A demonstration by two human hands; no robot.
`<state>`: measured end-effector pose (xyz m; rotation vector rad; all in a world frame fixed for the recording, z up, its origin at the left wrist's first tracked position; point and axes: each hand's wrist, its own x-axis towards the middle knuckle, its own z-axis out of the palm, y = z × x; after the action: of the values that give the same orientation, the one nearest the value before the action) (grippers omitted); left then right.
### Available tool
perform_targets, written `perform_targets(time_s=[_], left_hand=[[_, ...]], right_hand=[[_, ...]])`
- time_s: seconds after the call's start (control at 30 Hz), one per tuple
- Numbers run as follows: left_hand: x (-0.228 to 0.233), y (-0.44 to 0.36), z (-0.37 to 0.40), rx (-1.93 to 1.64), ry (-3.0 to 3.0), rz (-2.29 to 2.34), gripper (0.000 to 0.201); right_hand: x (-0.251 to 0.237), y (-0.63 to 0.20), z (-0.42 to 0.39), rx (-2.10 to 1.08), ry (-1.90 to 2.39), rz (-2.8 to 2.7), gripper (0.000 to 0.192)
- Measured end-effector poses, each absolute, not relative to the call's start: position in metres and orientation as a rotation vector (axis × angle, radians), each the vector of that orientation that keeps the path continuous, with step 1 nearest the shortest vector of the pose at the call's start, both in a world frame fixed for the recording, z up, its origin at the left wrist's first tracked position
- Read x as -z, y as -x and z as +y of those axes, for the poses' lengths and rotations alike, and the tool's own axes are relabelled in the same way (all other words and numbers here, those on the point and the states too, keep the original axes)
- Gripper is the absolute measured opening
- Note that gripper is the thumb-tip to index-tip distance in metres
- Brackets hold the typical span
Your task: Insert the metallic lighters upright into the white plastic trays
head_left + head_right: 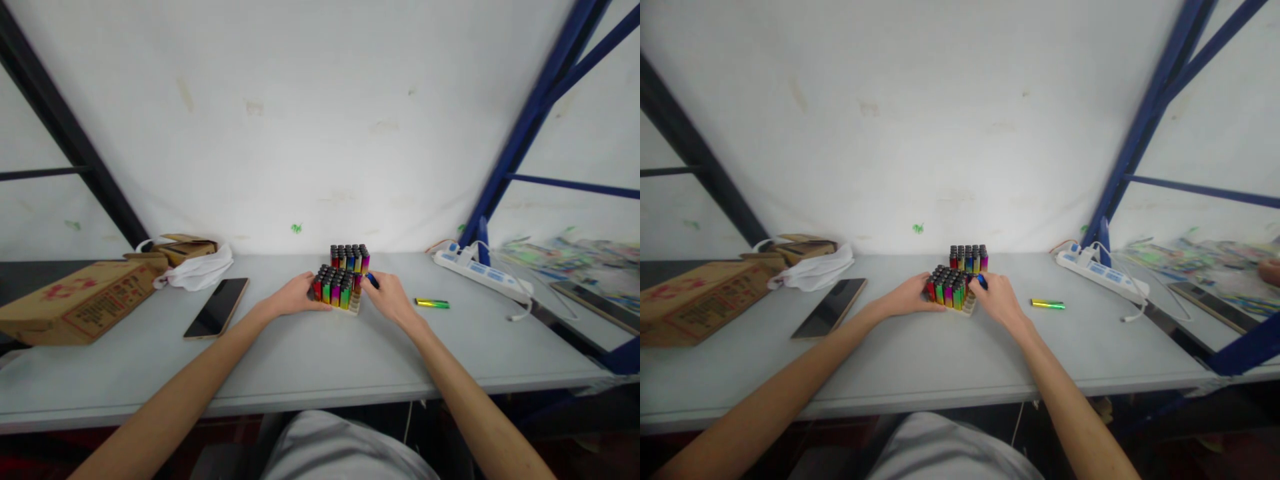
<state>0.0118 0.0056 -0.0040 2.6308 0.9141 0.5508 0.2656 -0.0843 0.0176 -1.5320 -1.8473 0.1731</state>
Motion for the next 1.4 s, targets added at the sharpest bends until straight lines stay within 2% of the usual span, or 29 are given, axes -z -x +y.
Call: perform_targets(time_s=[0.3, 0.53, 0.73, 0.87, 1.2, 1.4], left_hand=[[0.004, -0.012, 0.006, -0.569, -2.609, 0.900, 0.058], [0.003, -0.011, 0.004, -0.572, -2.580, 0.909, 0.061], [0.005, -0.011, 0.005, -0.597, -2.571, 0.901, 0.061], [0.004, -0.011, 0.005, -0.580, -2.592, 0.907, 0.058], [0.004, -0.012, 0.005, -0.541, -2.640, 0.938, 0.059], [0.005, -0.011, 0.006, -0.560, -2.624, 0.920, 0.059]], right_hand=[[-0.017, -0.267, -0.083, -0.206, 1.501, -1.833, 0.039], [-0.027, -0.280, -0.084, -0.347, 1.406, -1.786, 0.035], [-0.037, -0.288, -0.087, -0.090, 1.386, -1.970, 0.040], [-0.037, -0.290, -0.088, -0.222, 1.377, -2.100, 0.042], [-0.023, -0.293, -0.080, -0.372, 1.359, -2.150, 0.032], [-0.014, -0.285, -0.077, -0.175, 1.638, -2.171, 0.037]])
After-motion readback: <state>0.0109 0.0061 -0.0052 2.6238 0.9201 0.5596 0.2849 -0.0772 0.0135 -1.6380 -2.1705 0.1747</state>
